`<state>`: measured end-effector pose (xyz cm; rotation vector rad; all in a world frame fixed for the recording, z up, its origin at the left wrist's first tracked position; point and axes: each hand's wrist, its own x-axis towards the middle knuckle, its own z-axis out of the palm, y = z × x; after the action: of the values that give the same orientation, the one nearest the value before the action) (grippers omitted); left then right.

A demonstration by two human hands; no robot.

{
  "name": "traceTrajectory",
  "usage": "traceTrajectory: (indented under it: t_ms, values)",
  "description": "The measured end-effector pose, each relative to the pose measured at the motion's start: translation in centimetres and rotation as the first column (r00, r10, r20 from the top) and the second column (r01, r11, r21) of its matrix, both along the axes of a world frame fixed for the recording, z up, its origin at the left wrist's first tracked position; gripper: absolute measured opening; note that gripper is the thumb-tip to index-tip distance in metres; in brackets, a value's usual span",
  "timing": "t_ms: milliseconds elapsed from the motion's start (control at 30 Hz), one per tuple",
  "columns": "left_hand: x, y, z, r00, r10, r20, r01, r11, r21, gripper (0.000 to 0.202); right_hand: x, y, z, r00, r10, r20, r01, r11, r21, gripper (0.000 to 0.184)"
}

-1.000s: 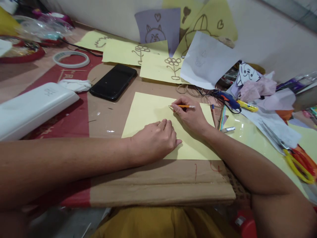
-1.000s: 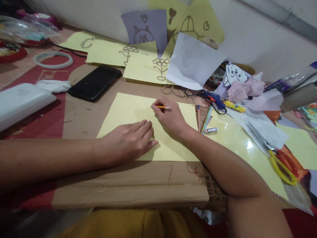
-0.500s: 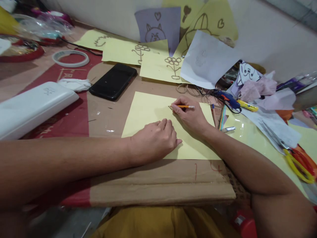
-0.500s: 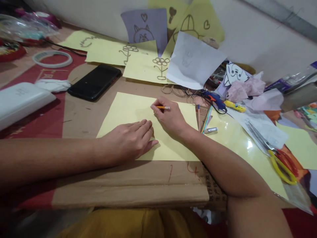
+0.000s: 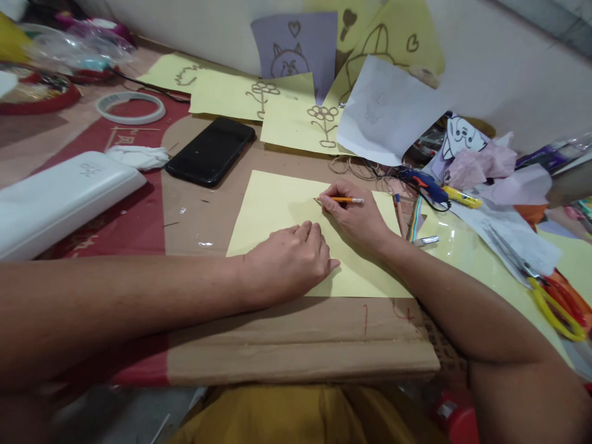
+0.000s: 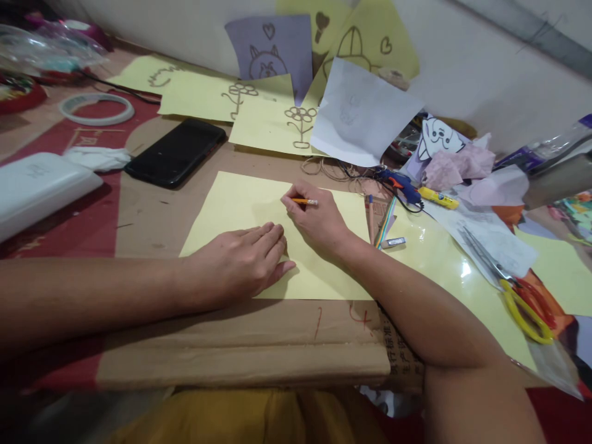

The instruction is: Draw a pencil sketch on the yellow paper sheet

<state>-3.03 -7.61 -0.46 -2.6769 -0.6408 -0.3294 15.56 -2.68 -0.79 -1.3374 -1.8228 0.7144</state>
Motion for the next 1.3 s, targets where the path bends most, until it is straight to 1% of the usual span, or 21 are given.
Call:
traceTrajectory:
  t_ms: [467,667,867,1300]
  values:
    - [0.02,0.02,0.05,1.0,0.0,-0.008,0.001,1.0,0.014,0.043,0.12,-0.04,0.03,1.0,0.019,0.008,-0.019,1.0,-0.014,0.019]
    - [0.01,0.03,0.01,1.0,-0.003,-0.005,0.003,1.0,0.008,0.045,0.24,-0.01,-0.02,0.998,0.059,-0.02,-0.06,0.998,-0.029,0.019]
    - [0.03,0.05,-0.01,1.0,-0.004,-0.004,0.004,1.0,0.021,0.045,0.16,-0.02,-0.03,1.0,0.004,-0.024,-0.004,1.0,0.003,0.02]
    - [-0.03,-0.02,0.09,1.0,-0.008,-0.005,0.008,1.0,0.019,0.043,0.04,0.27,-0.19,1.0,-0.003,0.009,0.003,1.0,0.013,0.018]
